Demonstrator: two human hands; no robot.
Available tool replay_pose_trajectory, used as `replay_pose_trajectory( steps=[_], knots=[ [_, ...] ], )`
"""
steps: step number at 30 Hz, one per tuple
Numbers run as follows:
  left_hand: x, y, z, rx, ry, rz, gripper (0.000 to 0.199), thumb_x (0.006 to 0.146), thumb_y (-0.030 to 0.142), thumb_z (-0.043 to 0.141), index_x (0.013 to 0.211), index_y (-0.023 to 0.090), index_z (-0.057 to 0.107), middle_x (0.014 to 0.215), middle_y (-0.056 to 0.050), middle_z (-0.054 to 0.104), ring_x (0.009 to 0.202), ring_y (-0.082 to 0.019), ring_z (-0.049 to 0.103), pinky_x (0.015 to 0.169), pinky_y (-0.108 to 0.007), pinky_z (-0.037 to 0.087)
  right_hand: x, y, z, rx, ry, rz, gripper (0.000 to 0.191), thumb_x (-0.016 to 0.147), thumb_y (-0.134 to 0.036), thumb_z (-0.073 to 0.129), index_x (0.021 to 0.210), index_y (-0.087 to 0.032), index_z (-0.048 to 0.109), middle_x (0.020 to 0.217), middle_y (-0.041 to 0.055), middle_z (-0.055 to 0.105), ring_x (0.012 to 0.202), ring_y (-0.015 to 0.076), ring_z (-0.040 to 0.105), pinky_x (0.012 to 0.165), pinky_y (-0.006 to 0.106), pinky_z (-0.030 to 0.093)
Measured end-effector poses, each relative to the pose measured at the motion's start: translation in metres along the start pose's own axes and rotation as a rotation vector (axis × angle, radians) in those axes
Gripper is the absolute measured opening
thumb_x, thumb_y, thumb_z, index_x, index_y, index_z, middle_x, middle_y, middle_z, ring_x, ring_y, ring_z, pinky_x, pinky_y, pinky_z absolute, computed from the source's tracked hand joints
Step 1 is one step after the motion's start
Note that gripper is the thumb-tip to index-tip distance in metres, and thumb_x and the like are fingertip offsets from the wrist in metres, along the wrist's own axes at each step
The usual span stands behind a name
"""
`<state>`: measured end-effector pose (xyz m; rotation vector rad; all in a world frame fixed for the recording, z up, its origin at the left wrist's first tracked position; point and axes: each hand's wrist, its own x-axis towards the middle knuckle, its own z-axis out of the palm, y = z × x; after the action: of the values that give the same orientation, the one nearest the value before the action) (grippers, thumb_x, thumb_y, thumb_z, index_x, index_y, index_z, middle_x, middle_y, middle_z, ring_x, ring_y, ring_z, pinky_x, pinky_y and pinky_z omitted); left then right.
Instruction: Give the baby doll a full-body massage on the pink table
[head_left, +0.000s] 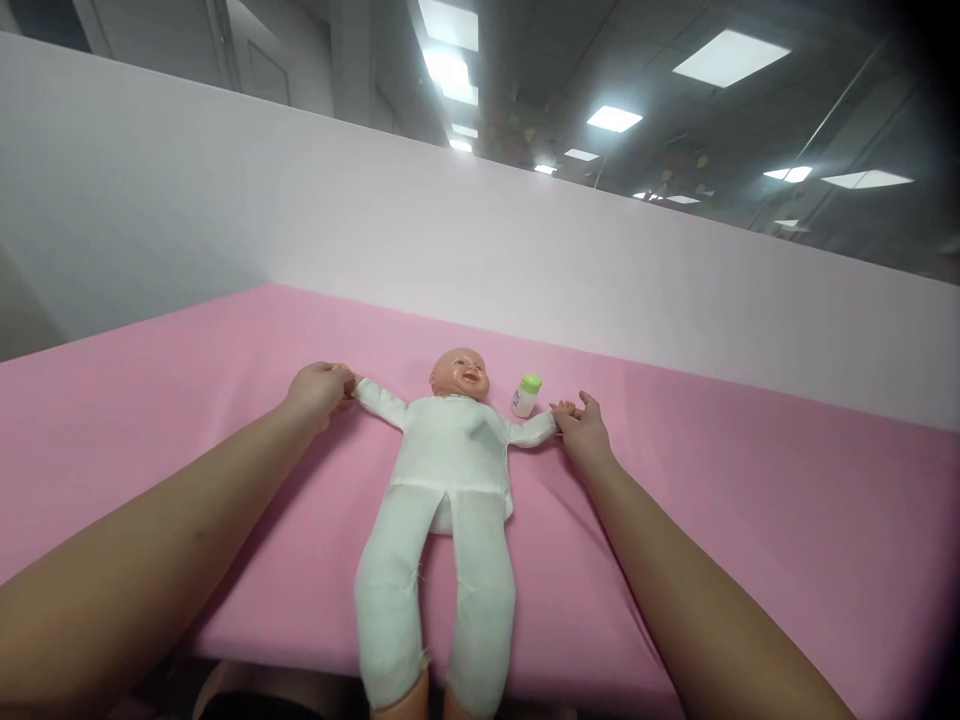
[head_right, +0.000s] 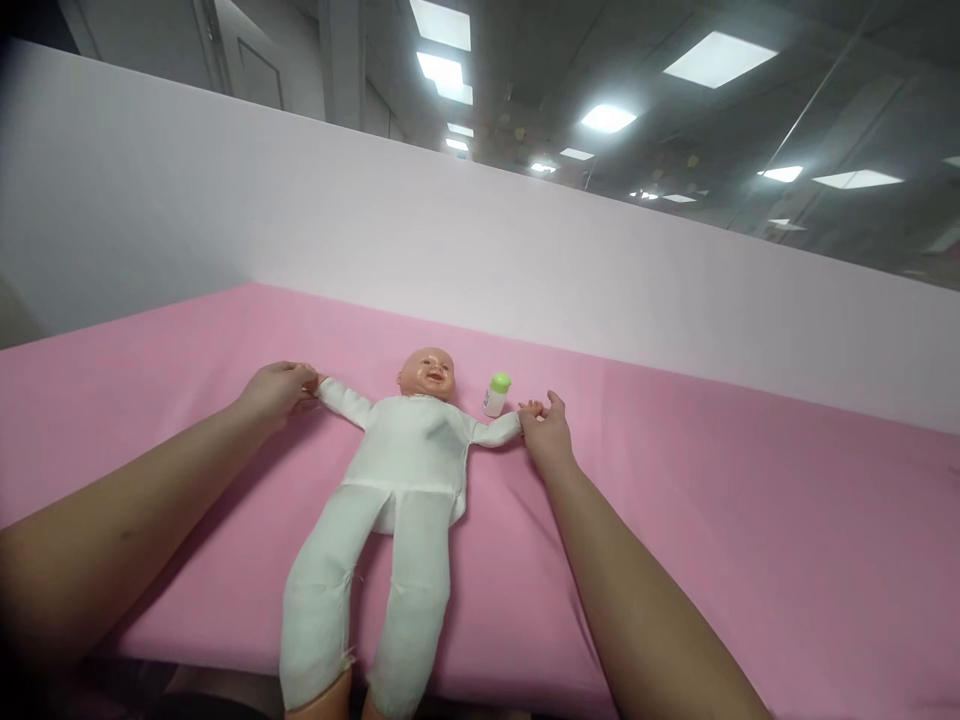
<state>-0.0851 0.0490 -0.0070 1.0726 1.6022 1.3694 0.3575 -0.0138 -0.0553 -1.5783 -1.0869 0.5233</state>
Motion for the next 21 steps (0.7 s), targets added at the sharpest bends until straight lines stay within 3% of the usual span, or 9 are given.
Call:
replay_pose_trajectory(
  steps=[3,5,8,10,13,16,18,21],
  knots=[
    [0.014,-0.008,-0.003,0.039,-0.007,-0.109,0.018,0.064,0.014,0.072,0.080,0.015,0.065,0.079,-0.012,0.072,0.074,-0.029,0.072,0.069,-0.040,0.060,0.006,0.006,-0.002,-0.147,-0.040,0.100,0.092,0.078,-0.039,0.068,0.160,-0.018,0.034,0.104,0.0101,0.075,0.069,0.0272,0.072,0.062,0.042,0.062],
    [0.017,-0.012,-0.003,0.041,-0.023,-0.117,0.018,0.064,0.014,0.073,0.080,0.015,0.066,0.081,-0.012,0.073,0.076,-0.029,0.073,0.069,-0.040,0.059,0.007,0.007,-0.003,-0.204,-0.038,0.086,0.088,0.076,-0.038,0.068,0.157,-0.017,0.041,0.095,0.0087,0.074,0.067,0.0285,0.070,0.065,0.046,0.061],
    [0.015,-0.013,-0.002,0.009,-0.049,-0.093,0.020,0.068,0.021,0.076,0.084,0.017,0.067,0.086,-0.011,0.075,0.079,-0.027,0.074,0.071,-0.037,0.060,0.005,0.004,-0.002,-0.245,-0.019,0.052,0.085,0.078,-0.038,0.068,0.156,-0.016,0.042,0.101,0.0097,0.074,0.080,0.0309,0.073,0.075,0.047,0.062],
    [0.009,-0.010,-0.001,-0.059,-0.069,-0.046,0.022,0.069,0.026,0.078,0.087,0.017,0.068,0.089,-0.010,0.075,0.081,-0.026,0.074,0.073,-0.036,0.061,0.000,-0.001,0.000,-0.199,0.002,0.003,0.087,0.080,-0.039,0.069,0.158,-0.016,0.037,0.116,0.0122,0.072,0.099,0.0308,0.073,0.085,0.045,0.061],
    [-0.012,0.002,0.002,-0.080,-0.124,0.151,0.025,0.072,0.034,0.078,0.090,0.018,0.070,0.093,-0.008,0.075,0.087,-0.024,0.073,0.079,-0.035,0.062,-0.015,-0.017,0.004,-0.027,0.039,-0.164,0.089,0.085,-0.042,0.070,0.160,-0.019,0.029,0.144,0.0155,0.059,0.112,0.0264,0.071,0.090,0.038,0.060],
    [-0.047,0.016,0.010,0.077,-0.180,0.421,0.031,0.080,0.044,0.075,0.102,0.021,0.073,0.100,-0.005,0.076,0.091,-0.022,0.072,0.084,-0.034,0.059,-0.040,-0.039,0.009,0.031,0.016,-0.383,0.088,0.086,-0.041,0.073,0.159,-0.025,0.029,0.154,0.0153,0.050,0.100,0.0224,0.072,0.083,0.037,0.062],
    [-0.071,0.021,0.019,0.184,-0.173,0.555,0.041,0.081,0.046,0.076,0.116,0.025,0.072,0.106,-0.003,0.077,0.091,-0.021,0.072,0.083,-0.032,0.057,-0.059,-0.054,0.013,-0.015,-0.067,-0.548,0.072,0.085,-0.034,0.075,0.150,-0.026,0.044,0.142,0.0117,0.061,0.100,0.0224,0.071,0.088,0.039,0.060],
    [-0.098,0.023,0.032,0.501,-0.301,0.799,0.034,0.087,0.049,0.069,0.114,0.029,0.073,0.103,-0.001,0.078,0.083,-0.020,0.070,0.078,-0.032,0.054,-0.082,-0.070,0.021,-0.200,-0.310,-0.784,0.046,0.085,-0.020,0.074,0.129,-0.028,0.065,0.118,0.0055,0.073,0.102,0.0243,0.069,0.093,0.042,0.057]
  ],
)
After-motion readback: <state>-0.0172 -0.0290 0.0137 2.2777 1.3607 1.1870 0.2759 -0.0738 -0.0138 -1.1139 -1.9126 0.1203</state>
